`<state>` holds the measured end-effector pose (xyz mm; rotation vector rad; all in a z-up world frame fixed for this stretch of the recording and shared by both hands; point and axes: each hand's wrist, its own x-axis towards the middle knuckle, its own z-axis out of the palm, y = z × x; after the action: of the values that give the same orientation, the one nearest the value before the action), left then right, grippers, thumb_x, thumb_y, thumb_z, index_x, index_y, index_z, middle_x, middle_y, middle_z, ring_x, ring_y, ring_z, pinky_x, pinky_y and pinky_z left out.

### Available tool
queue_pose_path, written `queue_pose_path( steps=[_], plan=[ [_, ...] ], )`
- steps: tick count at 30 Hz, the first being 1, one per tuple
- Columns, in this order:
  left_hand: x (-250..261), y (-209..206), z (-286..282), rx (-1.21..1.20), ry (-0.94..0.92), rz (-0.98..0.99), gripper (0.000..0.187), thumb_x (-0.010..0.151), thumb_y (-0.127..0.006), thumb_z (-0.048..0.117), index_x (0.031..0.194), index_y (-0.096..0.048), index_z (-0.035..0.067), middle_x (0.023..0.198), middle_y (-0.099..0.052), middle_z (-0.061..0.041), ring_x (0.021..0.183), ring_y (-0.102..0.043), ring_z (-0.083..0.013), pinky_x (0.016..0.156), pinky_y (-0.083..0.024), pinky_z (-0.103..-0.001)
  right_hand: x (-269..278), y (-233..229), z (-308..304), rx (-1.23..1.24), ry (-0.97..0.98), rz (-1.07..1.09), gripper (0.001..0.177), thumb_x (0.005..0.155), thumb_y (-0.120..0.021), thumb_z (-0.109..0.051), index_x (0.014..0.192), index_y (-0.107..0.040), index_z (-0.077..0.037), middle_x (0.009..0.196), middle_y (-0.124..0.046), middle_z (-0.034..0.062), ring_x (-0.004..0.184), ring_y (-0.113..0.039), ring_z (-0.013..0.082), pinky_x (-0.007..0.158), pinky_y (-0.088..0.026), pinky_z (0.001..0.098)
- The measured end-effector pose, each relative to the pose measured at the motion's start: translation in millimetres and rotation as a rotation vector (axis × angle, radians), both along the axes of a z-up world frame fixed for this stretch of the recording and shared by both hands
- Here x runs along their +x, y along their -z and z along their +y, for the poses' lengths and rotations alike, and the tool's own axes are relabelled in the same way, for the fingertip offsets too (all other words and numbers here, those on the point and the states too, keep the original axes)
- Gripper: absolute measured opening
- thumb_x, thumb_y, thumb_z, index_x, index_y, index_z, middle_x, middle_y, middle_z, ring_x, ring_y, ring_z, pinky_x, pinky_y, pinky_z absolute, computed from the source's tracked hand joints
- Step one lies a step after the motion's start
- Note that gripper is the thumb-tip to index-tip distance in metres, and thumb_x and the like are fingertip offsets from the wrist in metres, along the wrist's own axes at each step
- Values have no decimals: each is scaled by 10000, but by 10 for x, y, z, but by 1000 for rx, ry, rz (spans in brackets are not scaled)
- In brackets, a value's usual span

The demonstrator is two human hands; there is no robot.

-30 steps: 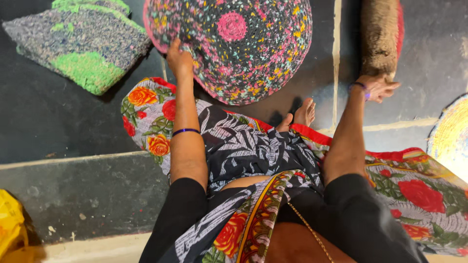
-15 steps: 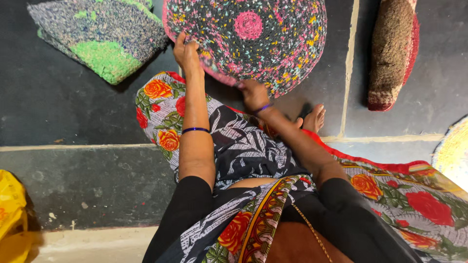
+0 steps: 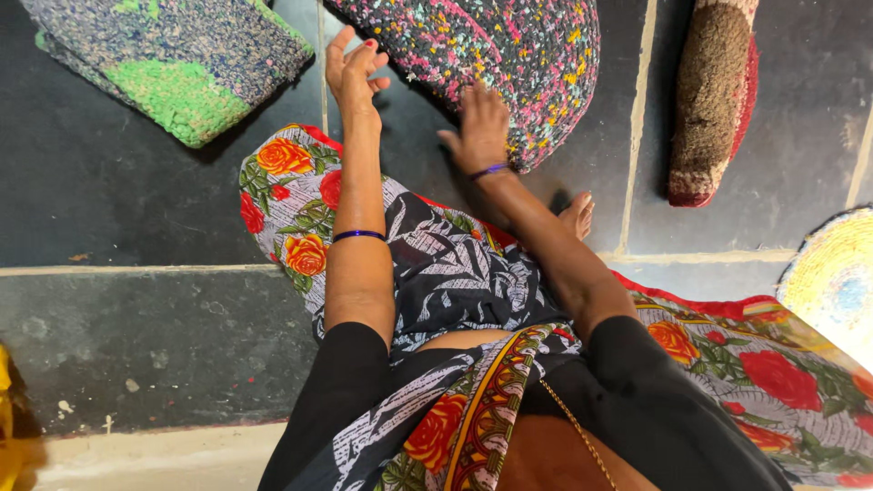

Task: The person sits on a tiled floor and folds several small, colorful, circular woven rugs. They handle each rug individually, smoothing it out and folding it into a compact shape before placing it aside.

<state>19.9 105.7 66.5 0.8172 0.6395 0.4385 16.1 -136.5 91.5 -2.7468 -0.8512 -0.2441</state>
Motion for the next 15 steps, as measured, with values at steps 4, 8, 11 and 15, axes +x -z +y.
queue_pose_path(
  steps=[4,8,11,15],
  plan=[
    [0,57,7,-17,16,17,528,841,-745,170,1326,-572,56,1072,-728,-121,850,-736,-200,531,-527,-278,223,150,382,-58,39,-74,953,724,-855,-355,1477,-399,10,1438,-492,240,1307,-448,440,1034,-342,589],
    [46,81,7,64,9,94,522,832,-735,179,1313,-584,44,1080,-726,-115,845,-725,-180,527,-528,-268,505,295,265,-133,-24,102,803,749,-766,-120,1497,-475,-100,1233,-656,121,1159,-621,351,948,-514,474],
    [57,125,6,92,51,51,520,822,-726,169,1301,-569,43,1111,-727,-107,836,-705,-160,514,-519,-269,426,236,-153,-37,-212,124,740,709,-728,-45,1431,-575,-111,981,-679,134,928,-657,359,772,-538,465],
    [63,185,-8,112,69,10,507,828,-722,153,1297,-575,30,1120,-708,-109,819,-682,-153,520,-513,-267,238,155,-924,0,-297,227,547,806,-679,4,1325,-681,-166,1040,-716,122,992,-686,338,829,-552,436]
  ],
)
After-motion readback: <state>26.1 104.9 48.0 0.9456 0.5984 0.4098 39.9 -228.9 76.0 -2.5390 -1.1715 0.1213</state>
